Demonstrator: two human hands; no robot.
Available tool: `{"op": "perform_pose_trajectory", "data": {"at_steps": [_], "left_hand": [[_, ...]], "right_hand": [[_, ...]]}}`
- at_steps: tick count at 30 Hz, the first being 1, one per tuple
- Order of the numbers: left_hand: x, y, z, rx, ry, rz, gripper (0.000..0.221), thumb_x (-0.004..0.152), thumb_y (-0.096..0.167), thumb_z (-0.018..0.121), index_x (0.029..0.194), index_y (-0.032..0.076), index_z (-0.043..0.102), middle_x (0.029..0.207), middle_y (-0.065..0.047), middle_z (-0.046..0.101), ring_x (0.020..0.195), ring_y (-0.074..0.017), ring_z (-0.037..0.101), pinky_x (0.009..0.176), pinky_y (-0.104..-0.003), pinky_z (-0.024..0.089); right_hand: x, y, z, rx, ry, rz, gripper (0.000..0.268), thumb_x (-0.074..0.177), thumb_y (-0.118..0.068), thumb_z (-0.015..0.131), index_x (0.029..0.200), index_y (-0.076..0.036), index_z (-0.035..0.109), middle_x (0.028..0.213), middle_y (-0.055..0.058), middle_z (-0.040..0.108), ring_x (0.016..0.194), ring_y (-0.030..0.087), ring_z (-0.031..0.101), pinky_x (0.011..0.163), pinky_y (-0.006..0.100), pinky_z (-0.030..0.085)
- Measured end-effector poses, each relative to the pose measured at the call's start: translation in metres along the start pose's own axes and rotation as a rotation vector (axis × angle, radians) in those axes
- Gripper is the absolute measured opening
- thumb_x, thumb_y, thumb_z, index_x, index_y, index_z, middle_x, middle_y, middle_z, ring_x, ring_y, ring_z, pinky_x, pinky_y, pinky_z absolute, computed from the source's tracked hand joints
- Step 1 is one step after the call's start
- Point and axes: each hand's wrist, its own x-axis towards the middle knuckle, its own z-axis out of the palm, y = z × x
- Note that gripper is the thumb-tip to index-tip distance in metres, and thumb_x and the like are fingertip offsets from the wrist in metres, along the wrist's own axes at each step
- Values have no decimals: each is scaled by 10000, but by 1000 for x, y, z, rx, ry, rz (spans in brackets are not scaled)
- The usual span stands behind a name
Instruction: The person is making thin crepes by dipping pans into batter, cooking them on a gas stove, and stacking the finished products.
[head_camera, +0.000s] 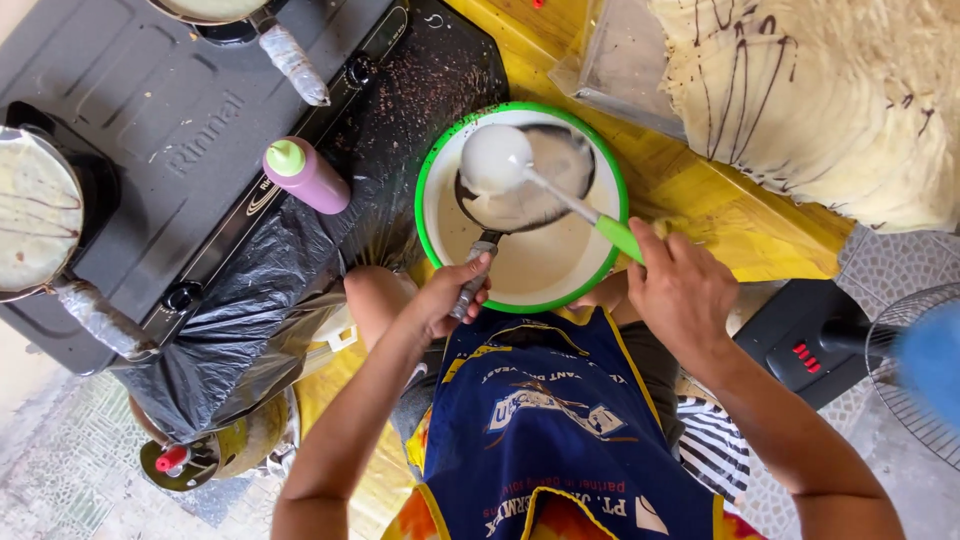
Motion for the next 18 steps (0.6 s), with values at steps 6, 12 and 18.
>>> {"op": "perform_pose_trajectory", "data": {"at_steps": [6,12,18], "left_hand": [[-16,40,4,439,52,-139,500,885,418,795,808,-48,633,548,-123,572,357,-161,580,295,-250,464],[-47,47,21,632,91,-93,424,861,355,822,747,-18,654,525,-147,603,364,-194,609,301,-253,464],[-46,6,5,419,20,55,364,869,243,851,811,-63,664,510,-163,590,348,-216,607,334,-263,487]], "right_hand": [[-24,8,34,187,-311,248,444,789,-244,762,1233,-238,773,826,32,652,668,276,688,614,410,567],[-39,7,51,362,-411,441,409,852,-234,721,1259,-208,746,921,106,705,787,394,733,729,531,580],[-61,35,53,85,-142,322,426,822,-314,760,1246,-291,775,877,-7,661,722,218,705,665,322,570]]}}
